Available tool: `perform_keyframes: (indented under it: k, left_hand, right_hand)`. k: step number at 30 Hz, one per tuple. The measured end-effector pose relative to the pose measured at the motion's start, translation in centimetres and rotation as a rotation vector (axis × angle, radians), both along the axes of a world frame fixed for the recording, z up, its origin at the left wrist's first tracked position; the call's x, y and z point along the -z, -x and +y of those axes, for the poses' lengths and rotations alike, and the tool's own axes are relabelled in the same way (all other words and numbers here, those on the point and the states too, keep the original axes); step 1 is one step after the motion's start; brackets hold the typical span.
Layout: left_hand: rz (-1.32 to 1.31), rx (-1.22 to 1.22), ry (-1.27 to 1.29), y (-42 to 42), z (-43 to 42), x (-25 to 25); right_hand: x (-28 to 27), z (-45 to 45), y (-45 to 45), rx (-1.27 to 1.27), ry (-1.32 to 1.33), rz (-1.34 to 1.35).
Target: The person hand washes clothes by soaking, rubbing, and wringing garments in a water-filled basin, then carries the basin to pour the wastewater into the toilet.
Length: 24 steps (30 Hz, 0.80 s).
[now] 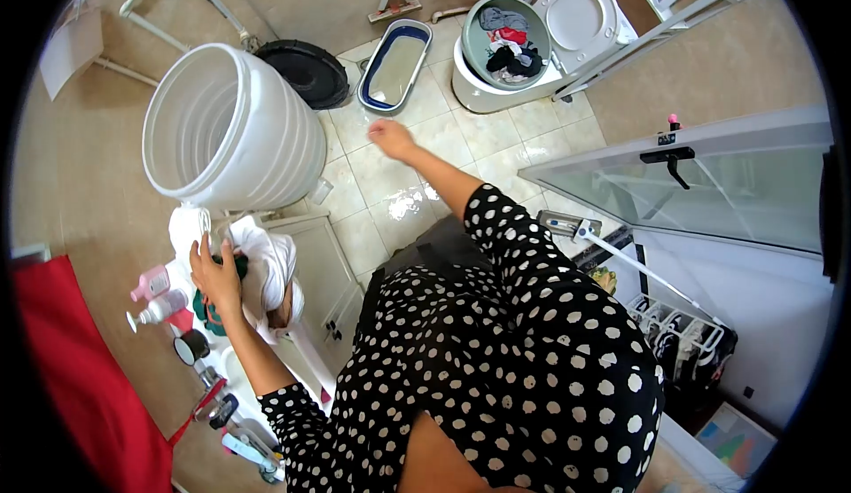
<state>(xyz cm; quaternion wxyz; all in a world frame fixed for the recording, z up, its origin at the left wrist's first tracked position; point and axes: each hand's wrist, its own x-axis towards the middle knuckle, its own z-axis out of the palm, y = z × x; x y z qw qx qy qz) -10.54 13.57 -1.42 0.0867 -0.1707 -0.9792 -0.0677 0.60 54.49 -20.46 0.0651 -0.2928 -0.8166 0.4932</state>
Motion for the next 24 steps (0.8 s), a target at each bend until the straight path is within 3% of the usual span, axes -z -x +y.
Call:
perform_keyframes:
  k: [2,6,8,13,16,17,20,24]
  left_hand:
    - [0.018,0.144,-0.149,0.5,3.9,0.7]
    - [-0.046,0.306,-0.161,0.0,14.0,3.4]
    - [-0.114,0.346,-0.181,-1.3,20.7,4.4]
    - [-0.454,0.435,-0.280,-2.8,37.8,10.1]
    - [-0.559,0.610,-0.285,-3.8,49.3,12.9]
    - [-0.569,0.675,-0.302,-4.0,53.2,13.8]
    - [-0.705,0.767,-0.330,-4.8,63.1,17.0]
    - [-0.866,0.802,-0.264,-6.5,72.9,20.8]
  right_hand:
    - [4.2,5.4,-2.3,0.269,0.055,0.025]
    - [7.8,17.0,-7.2,0.515,0.285,-0.040]
    - [10.7,23.2,-9.1,0.579,0.312,-0.070]
    - [11.6,34.2,-13.2,0.656,0.380,-0.102]
    - [14.3,40.3,-15.6,0.716,0.403,-0.197]
    - [11.2,41.5,-15.9,0.751,0.534,-0.211]
    - [18.0,46.5,-18.5,0.811,0.445,-0.227]
    - [17.6,50.4,-20.3,0.758,0.232,-0.384]
